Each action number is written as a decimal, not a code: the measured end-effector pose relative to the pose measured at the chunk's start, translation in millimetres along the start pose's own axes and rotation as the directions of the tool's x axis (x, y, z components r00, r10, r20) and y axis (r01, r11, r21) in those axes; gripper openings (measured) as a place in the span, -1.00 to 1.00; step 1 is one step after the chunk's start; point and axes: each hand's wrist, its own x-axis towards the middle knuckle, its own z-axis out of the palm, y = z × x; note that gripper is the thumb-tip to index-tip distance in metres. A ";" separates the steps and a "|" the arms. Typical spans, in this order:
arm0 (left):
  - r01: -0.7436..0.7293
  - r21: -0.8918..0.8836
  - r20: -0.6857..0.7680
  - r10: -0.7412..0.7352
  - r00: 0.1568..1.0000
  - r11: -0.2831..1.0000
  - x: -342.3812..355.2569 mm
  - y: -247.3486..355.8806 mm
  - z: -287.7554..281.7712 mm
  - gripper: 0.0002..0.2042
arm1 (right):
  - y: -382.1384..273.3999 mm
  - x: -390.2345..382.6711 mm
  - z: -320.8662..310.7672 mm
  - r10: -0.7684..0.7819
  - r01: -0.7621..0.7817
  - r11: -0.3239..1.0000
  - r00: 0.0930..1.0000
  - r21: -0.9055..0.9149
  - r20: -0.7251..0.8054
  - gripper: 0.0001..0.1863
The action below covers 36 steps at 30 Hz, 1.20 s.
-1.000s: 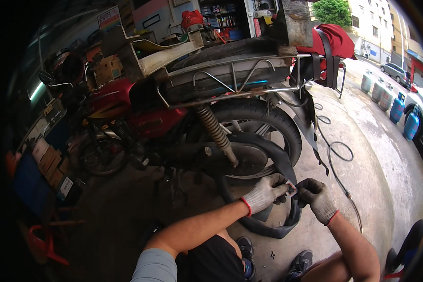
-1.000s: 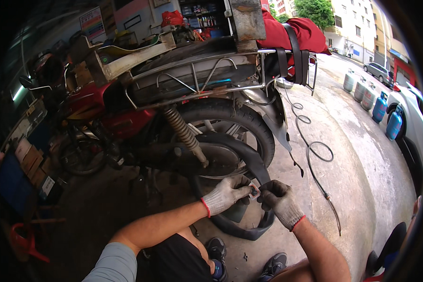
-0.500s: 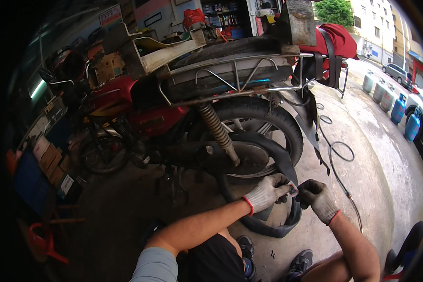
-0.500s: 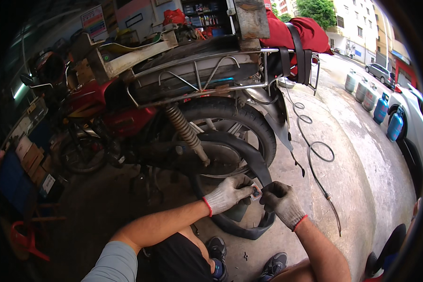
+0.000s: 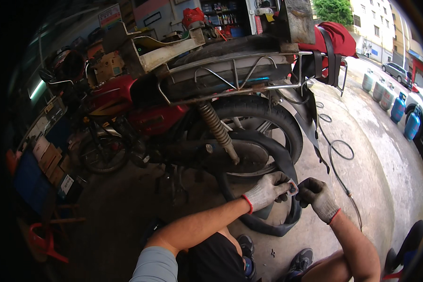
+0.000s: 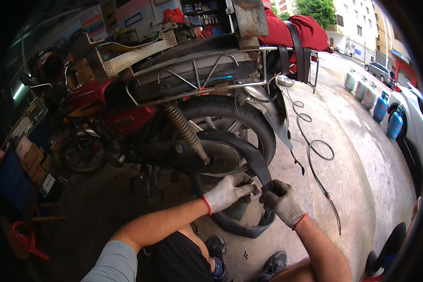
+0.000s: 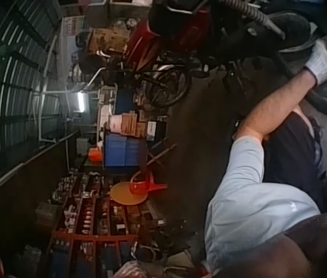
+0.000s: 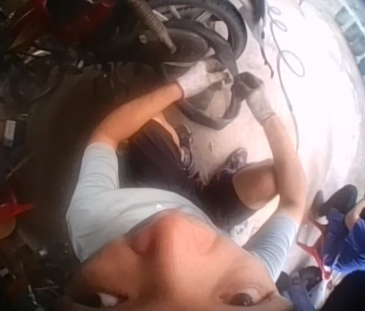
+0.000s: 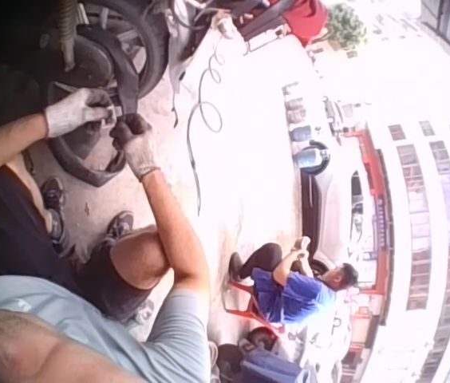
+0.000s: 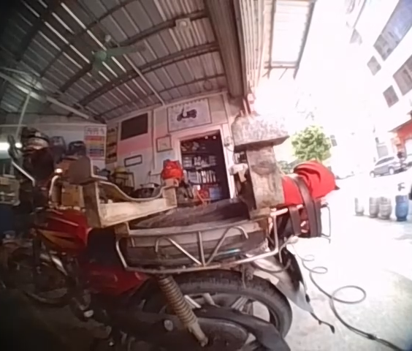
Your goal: Repair a puncture in a motorcycle inner tube by applying a patch and tightening the valve.
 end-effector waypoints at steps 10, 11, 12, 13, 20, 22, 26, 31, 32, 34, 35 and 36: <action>0.060 -0.080 0.015 -0.059 0.998 0.995 -1.5 5.2 -10.0 -0.82 | -1.2 5.7 0.2 0.033 -0.036 0.998 0.997 0.054 0.063 -0.84; 0.055 -0.083 0.018 -0.054 0.998 0.995 0.3 5.0 -8.2 -0.82 | 1.7 6.3 -3.0 0.017 -0.020 0.999 0.998 0.037 0.064 -0.83; 0.048 -0.080 0.010 -0.047 0.999 0.996 0.8 4.8 -8.3 -0.82 | 1.6 5.7 -3.3 0.025 -0.027 0.999 0.998 0.040 0.053 -0.83; 0.034 -0.059 0.005 -0.034 0.999 0.998 1.7 2.2 -7.8 -0.82 | 1.3 4.9 -3.2 0.035 -0.036 0.999 0.998 0.025 0.048 -0.83; 0.020 -0.009 0.025 -0.020 0.999 1.000 0.2 4.7 -5.7 -0.81 | 9.2 5.1 -7.0 0.027 -0.027 1.000 0.997 0.002 0.066 -0.82; 0.016 -0.003 0.022 -0.016 1.000 1.000 0.4 3.2 -6.2 -0.81 | 10.7 6.2 -6.1 0.018 -0.018 1.000 0.998 -0.001 0.066 -0.82; -0.009 0.017 0.020 0.009 1.000 1.000 0.2 2.9 -5.0 -0.83 | 12.8 7.4 -6.9 0.031 -0.029 0.998 0.998 -0.048 0.046 -0.81; -0.028 0.057 0.000 0.028 1.000 0.998 1.0 2.0 -3.1 -0.86 | 10.7 7.5 -5.3 0.042 -0.038 0.996 0.998 -0.082 0.038 -0.79; -0.031 0.076 -0.006 0.032 0.999 0.997 1.3 1.8 -2.6 -0.87 | 10.6 7.2 -4.9 0.036 -0.032 0.996 0.999 -0.084 0.040 -0.79; -0.039 0.087 -0.009 0.040 0.999 0.995 1.2 1.6 -1.5 -0.87 | 9.8 6.5 -4.7 0.030 -0.026 0.996 0.999 -0.085 0.043 -0.78; -0.048 0.098 -0.013 0.049 0.999 0.994 1.0 1.4 -1.3 -0.87 | 9.4 6.3 -4.5 0.025 -0.021 0.995 0.999 -0.101 0.045 -0.78; -0.048 0.097 -0.012 0.049 0.999 0.994 1.0 2.1 -0.9 -0.87 | 9.4 6.1 -4.9 0.021 -0.016 0.993 0.999 -0.119 0.044 -0.78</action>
